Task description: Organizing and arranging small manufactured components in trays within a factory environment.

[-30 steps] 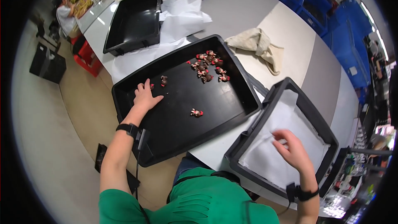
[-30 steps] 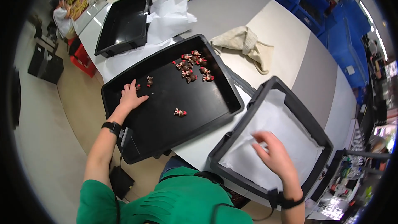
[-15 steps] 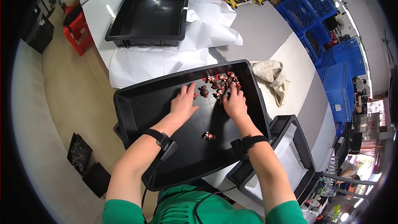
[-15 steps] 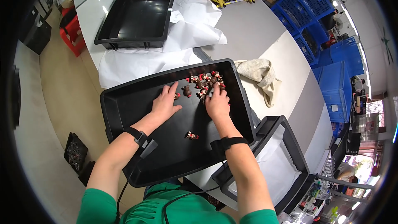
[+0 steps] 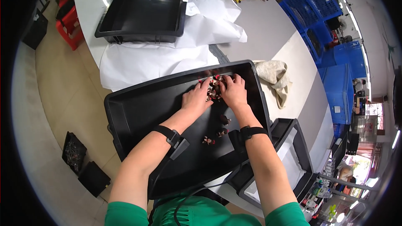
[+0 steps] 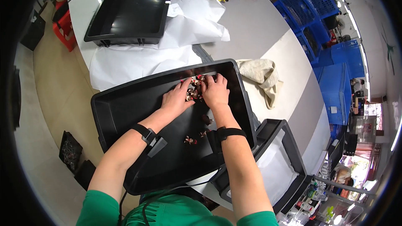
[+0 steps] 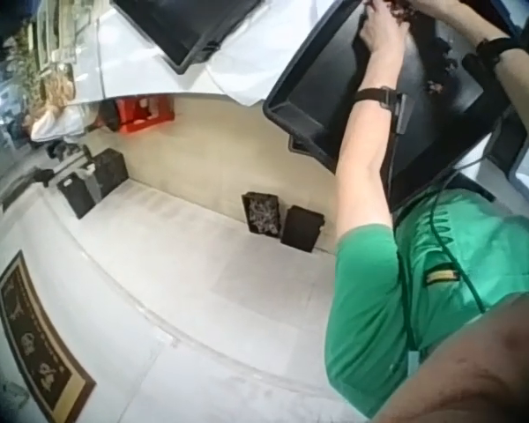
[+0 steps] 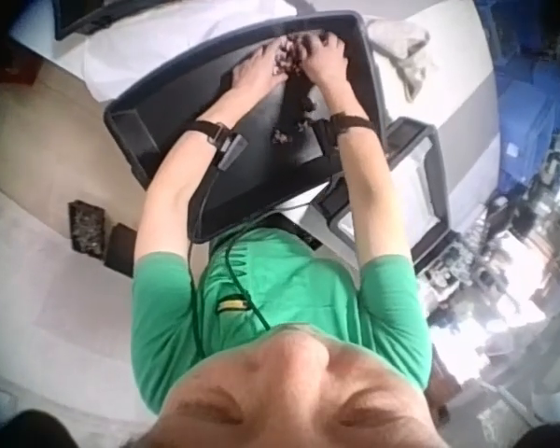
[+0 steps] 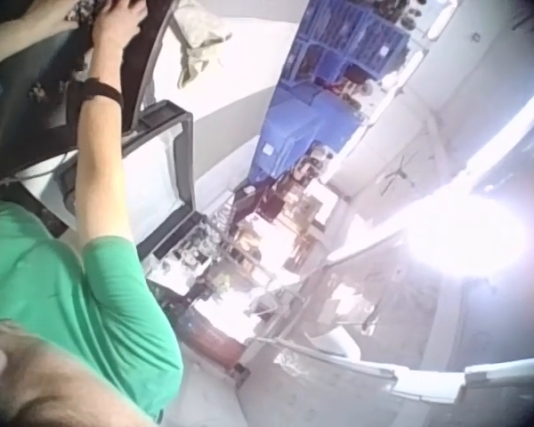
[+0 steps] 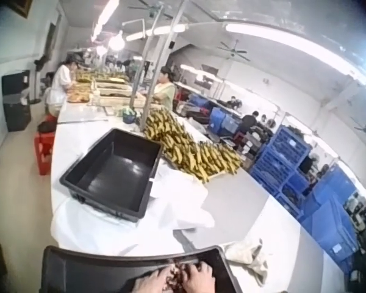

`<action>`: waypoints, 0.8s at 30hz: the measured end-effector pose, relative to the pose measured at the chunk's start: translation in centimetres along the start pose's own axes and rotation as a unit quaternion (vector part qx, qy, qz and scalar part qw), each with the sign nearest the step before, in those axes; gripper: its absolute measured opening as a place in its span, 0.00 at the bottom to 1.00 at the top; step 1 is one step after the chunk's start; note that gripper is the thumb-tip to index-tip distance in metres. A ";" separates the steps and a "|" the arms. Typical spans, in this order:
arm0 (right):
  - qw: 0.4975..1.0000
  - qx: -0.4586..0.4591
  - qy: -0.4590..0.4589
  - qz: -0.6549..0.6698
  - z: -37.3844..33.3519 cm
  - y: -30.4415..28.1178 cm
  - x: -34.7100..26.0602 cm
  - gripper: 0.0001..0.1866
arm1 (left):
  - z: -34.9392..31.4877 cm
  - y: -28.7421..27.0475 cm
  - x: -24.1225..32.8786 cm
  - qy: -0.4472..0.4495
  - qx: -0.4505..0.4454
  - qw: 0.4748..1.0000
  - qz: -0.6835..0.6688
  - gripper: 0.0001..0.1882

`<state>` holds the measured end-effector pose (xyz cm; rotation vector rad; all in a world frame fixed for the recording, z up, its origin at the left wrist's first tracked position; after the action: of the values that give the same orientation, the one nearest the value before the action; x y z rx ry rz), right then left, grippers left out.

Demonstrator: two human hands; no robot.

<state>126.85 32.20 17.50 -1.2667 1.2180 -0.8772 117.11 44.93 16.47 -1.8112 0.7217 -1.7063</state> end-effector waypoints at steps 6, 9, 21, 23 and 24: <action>0.993 -0.085 -0.063 0.042 -6.8 -1.1 3.6 0.20 | -4.9 0.4 0.1 0.089 -0.094 0.989 -0.065 0.44; 0.997 -0.064 -0.027 0.035 -7.3 -4.0 6.5 0.22 | -6.4 -1.6 -0.5 0.082 -0.168 0.980 -0.073 0.52; 0.934 -0.266 0.197 0.133 -8.2 1.3 7.7 0.33 | -7.3 3.0 4.2 0.104 -0.183 0.978 0.004 0.65; 0.886 -0.317 0.248 0.232 -10.0 0.8 5.1 0.34 | -7.0 3.7 3.4 0.071 -0.156 0.985 -0.034 0.64; 0.848 -0.353 0.274 0.285 -10.8 1.2 4.7 0.35 | -6.6 3.9 3.1 0.044 -0.131 0.988 -0.072 0.64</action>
<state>117.11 25.58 16.71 -1.0968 2.3828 -0.3321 110.61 39.80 16.20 -2.0176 0.9086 -1.8656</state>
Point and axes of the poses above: each hand's wrist, its own z-axis towards the middle knuckle, its own y-axis out of the palm, x = y × z, the point moved 5 cm from there along z, towards the middle knuckle, and after that the axes turned 13 degrees about y, right-handed, at the moved point
